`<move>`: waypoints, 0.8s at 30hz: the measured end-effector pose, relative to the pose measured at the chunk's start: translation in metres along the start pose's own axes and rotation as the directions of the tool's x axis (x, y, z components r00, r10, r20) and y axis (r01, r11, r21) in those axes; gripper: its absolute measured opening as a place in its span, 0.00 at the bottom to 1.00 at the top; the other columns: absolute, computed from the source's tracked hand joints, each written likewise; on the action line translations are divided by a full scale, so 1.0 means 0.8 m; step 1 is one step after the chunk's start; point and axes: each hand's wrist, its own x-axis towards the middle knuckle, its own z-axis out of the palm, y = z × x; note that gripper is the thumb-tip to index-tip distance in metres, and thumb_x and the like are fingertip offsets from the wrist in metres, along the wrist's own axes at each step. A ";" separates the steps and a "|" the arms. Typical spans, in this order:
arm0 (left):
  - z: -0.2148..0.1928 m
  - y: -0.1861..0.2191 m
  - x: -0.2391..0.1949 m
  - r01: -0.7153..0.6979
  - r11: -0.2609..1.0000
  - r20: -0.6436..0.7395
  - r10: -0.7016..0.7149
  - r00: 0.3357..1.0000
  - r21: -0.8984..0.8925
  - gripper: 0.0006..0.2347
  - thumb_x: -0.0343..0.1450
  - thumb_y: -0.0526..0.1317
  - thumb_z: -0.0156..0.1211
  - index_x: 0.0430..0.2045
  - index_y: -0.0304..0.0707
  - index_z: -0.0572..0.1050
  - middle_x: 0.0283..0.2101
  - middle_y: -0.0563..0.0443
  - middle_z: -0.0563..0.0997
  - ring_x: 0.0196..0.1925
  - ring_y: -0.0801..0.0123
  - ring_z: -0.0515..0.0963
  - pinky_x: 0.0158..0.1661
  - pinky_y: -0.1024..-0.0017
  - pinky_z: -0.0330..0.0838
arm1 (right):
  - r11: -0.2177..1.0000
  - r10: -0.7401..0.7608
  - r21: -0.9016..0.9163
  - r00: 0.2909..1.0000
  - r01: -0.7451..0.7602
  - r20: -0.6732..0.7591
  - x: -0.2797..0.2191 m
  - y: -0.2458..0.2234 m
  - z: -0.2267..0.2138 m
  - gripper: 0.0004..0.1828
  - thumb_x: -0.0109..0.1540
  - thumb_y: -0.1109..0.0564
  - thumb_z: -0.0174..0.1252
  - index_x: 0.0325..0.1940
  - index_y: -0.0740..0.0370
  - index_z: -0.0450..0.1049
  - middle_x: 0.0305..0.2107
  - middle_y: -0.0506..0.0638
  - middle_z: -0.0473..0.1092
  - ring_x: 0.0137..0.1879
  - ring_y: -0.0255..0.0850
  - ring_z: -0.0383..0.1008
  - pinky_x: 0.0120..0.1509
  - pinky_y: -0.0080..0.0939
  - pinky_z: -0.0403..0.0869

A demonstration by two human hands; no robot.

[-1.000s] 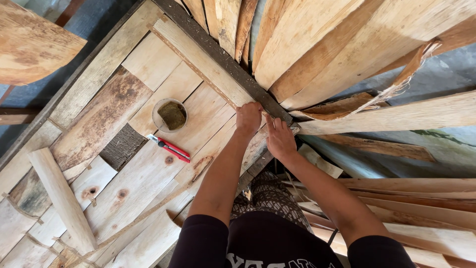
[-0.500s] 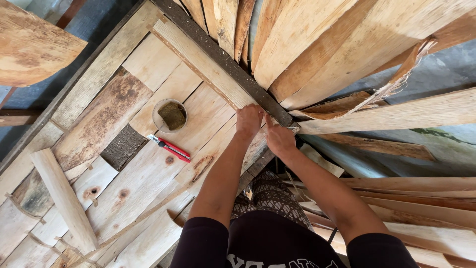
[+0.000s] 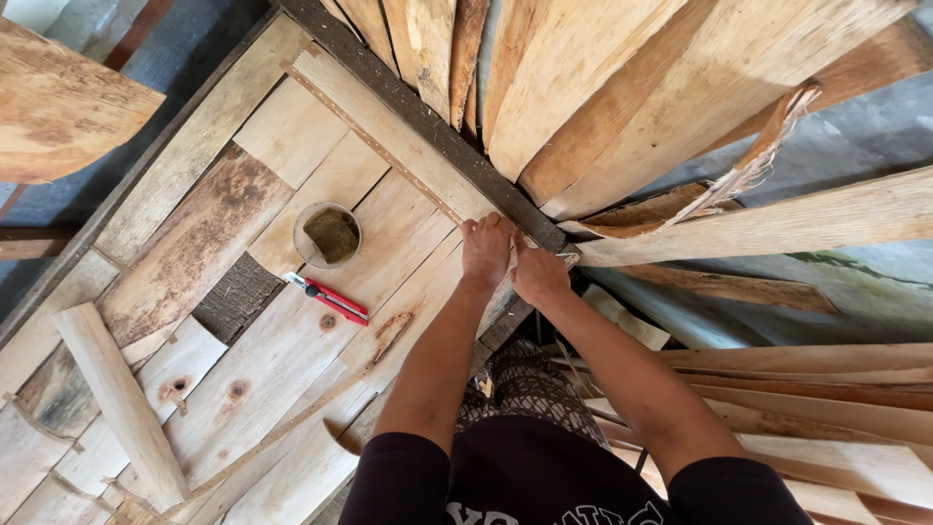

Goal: The person places thin wooden strips across a panel on the workbench, dips the strip ends into a bowl of dark paste, and presses the strips onto the panel surface, working along the panel and repositioning strips by hand.

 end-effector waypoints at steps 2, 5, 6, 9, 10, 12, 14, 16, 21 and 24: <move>0.006 -0.002 0.000 0.013 0.999 -0.010 -0.014 1.000 -0.032 0.11 0.72 0.32 0.53 0.46 0.43 0.77 0.45 0.50 0.76 0.56 0.66 0.77 0.63 0.57 0.57 | 1.000 0.008 0.023 1.000 -0.008 -0.009 0.000 0.001 -0.002 0.46 0.64 0.49 0.58 0.81 0.54 0.44 0.39 0.59 0.78 0.47 0.55 0.80 0.52 0.55 0.78; 0.007 0.001 -0.003 0.076 0.989 -0.024 -0.080 0.997 -0.129 0.11 0.71 0.32 0.53 0.45 0.44 0.77 0.46 0.50 0.77 0.55 0.64 0.76 0.63 0.57 0.56 | 0.997 0.024 0.075 0.999 -0.022 -0.025 -0.005 0.002 -0.009 0.44 0.62 0.48 0.59 0.80 0.49 0.48 0.41 0.60 0.78 0.49 0.56 0.79 0.54 0.56 0.77; 0.006 0.003 -0.004 0.126 0.973 -0.029 -0.133 0.991 -0.191 0.11 0.70 0.32 0.53 0.44 0.44 0.77 0.46 0.49 0.77 0.55 0.63 0.76 0.62 0.57 0.56 | 0.994 0.030 0.104 0.999 -0.026 -0.036 -0.007 0.002 -0.012 0.44 0.62 0.48 0.60 0.80 0.48 0.51 0.41 0.60 0.78 0.50 0.56 0.79 0.55 0.56 0.77; 0.026 0.003 -0.004 0.153 0.919 -0.107 -0.205 0.973 -0.363 0.06 0.76 0.36 0.51 0.40 0.41 0.77 0.44 0.47 0.77 0.55 0.60 0.76 0.61 0.59 0.58 | 0.991 0.034 0.133 0.999 -0.032 -0.012 -0.007 0.001 -0.019 0.43 0.61 0.50 0.59 0.79 0.44 0.53 0.43 0.60 0.78 0.50 0.57 0.79 0.56 0.57 0.77; 0.033 0.001 -0.004 0.155 0.918 -0.107 -0.206 0.973 -0.364 0.06 0.76 0.36 0.51 0.40 0.41 0.77 0.44 0.47 0.77 0.55 0.60 0.76 0.61 0.59 0.58 | 0.991 0.033 0.131 0.999 -0.032 -0.011 -0.006 0.000 -0.018 0.43 0.61 0.50 0.59 0.79 0.44 0.53 0.43 0.60 0.78 0.50 0.57 0.79 0.56 0.57 0.77; 0.047 -0.002 -0.004 0.098 0.935 -0.189 -0.170 0.967 -0.340 0.07 0.74 0.35 0.50 0.40 0.41 0.77 0.43 0.46 0.78 0.53 0.59 0.77 0.61 0.58 0.59 | 0.990 0.042 0.139 0.999 -0.038 -0.022 -0.004 0.001 -0.017 0.42 0.60 0.50 0.60 0.78 0.44 0.55 0.42 0.61 0.78 0.51 0.57 0.79 0.57 0.57 0.77; 0.061 -0.009 -0.007 0.042 0.952 -0.240 -0.118 0.964 -0.302 0.06 0.74 0.35 0.51 0.40 0.41 0.77 0.43 0.47 0.78 0.52 0.58 0.77 0.61 0.58 0.60 | 0.987 0.044 0.154 0.999 -0.038 -0.033 -0.001 0.002 -0.013 0.42 0.60 0.51 0.60 0.79 0.44 0.55 0.42 0.61 0.78 0.50 0.57 0.80 0.57 0.57 0.77; 0.063 -0.013 -0.013 -0.012 0.966 -0.289 -0.065 0.955 -0.259 0.06 0.74 0.35 0.51 0.39 0.40 0.76 0.43 0.47 0.78 0.52 0.57 0.77 0.61 0.58 0.61 | 0.985 0.044 0.171 0.998 -0.036 -0.045 0.001 0.002 -0.012 0.42 0.61 0.52 0.59 0.79 0.45 0.55 0.41 0.62 0.78 0.50 0.58 0.80 0.56 0.58 0.77; 0.028 -0.007 -0.042 -0.020 0.865 -0.360 -0.188 0.914 -0.501 0.03 0.74 0.37 0.53 0.37 0.41 0.74 0.39 0.49 0.79 0.48 0.55 0.78 0.56 0.57 0.64 | 0.994 0.010 0.109 0.999 -0.006 -0.041 0.000 -0.002 -0.019 0.41 0.61 0.50 0.59 0.77 0.48 0.55 0.42 0.63 0.77 0.50 0.59 0.79 0.55 0.57 0.77; 0.013 -0.007 -0.064 -0.010 0.835 -0.365 -0.230 0.902 -0.550 0.03 0.76 0.36 0.52 0.39 0.40 0.72 0.42 0.48 0.79 0.50 0.53 0.78 0.53 0.55 0.66 | 0.995 -0.021 0.095 0.996 0.028 -0.081 0.007 0.001 -0.005 0.42 0.60 0.50 0.60 0.77 0.56 0.56 0.41 0.64 0.78 0.50 0.58 0.80 0.55 0.56 0.77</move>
